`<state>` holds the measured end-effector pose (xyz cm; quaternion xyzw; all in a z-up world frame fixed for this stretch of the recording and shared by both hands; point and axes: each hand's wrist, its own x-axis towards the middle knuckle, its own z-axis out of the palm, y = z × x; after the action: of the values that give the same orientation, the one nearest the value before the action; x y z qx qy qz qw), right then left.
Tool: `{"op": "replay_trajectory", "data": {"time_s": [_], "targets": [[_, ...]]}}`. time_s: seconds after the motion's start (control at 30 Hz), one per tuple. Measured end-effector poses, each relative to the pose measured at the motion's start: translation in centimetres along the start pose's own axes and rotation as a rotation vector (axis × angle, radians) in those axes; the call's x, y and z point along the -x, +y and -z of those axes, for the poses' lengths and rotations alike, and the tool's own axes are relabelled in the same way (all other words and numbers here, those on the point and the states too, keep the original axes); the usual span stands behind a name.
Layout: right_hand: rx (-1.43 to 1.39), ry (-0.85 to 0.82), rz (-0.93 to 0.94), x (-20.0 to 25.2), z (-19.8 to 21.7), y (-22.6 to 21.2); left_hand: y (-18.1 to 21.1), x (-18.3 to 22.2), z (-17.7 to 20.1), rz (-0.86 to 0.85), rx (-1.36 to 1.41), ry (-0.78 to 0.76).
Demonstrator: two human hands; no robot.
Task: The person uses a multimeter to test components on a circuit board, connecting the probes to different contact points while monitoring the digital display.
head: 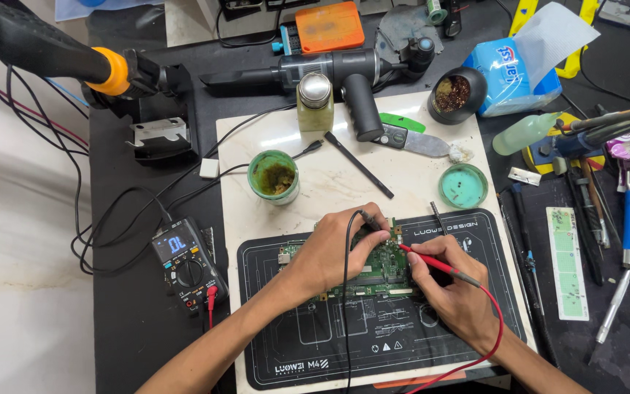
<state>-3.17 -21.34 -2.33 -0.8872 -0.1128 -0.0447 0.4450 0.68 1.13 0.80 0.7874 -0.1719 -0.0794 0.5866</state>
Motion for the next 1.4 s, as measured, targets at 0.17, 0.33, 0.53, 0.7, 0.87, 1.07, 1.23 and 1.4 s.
{"op": "replay_trajectory", "data": {"time_s": [0.17, 0.33, 0.53, 0.7, 0.87, 1.07, 1.23, 1.4], "targets": [[0.000, 0.008, 0.013, 0.01, -0.03, -0.07, -0.10, 0.05, -0.08, -0.070, 0.010, 0.021], [0.028, 0.009, 0.023, 0.11, 0.00, -0.30, 0.13, 0.22, 0.02, -0.041, -0.007, 0.005], [0.052, 0.011, 0.049, 0.28, -0.10, -0.70, 0.31, 0.59, -0.10, -0.111, -0.048, 0.027], [0.065, 0.038, 0.079, 0.35, -0.36, -0.65, 0.12, 0.73, -0.11, -0.123, -0.047, 0.035], [0.069, 0.038, 0.081, 0.38, -0.45, -0.46, 0.02, 0.71, -0.08, -0.092, -0.048, 0.013], [0.065, 0.035, 0.091, 0.40, -0.43, -0.34, -0.15, 0.67, -0.14, -0.112, -0.048, 0.014], [0.060, 0.027, 0.081, 0.35, -0.40, -0.42, -0.14, 0.59, -0.19, -0.129, -0.056, 0.029], [0.072, 0.035, 0.063, 0.40, -0.30, -0.75, 0.25, 0.61, -0.11, -0.107, -0.033, 0.026]]}}
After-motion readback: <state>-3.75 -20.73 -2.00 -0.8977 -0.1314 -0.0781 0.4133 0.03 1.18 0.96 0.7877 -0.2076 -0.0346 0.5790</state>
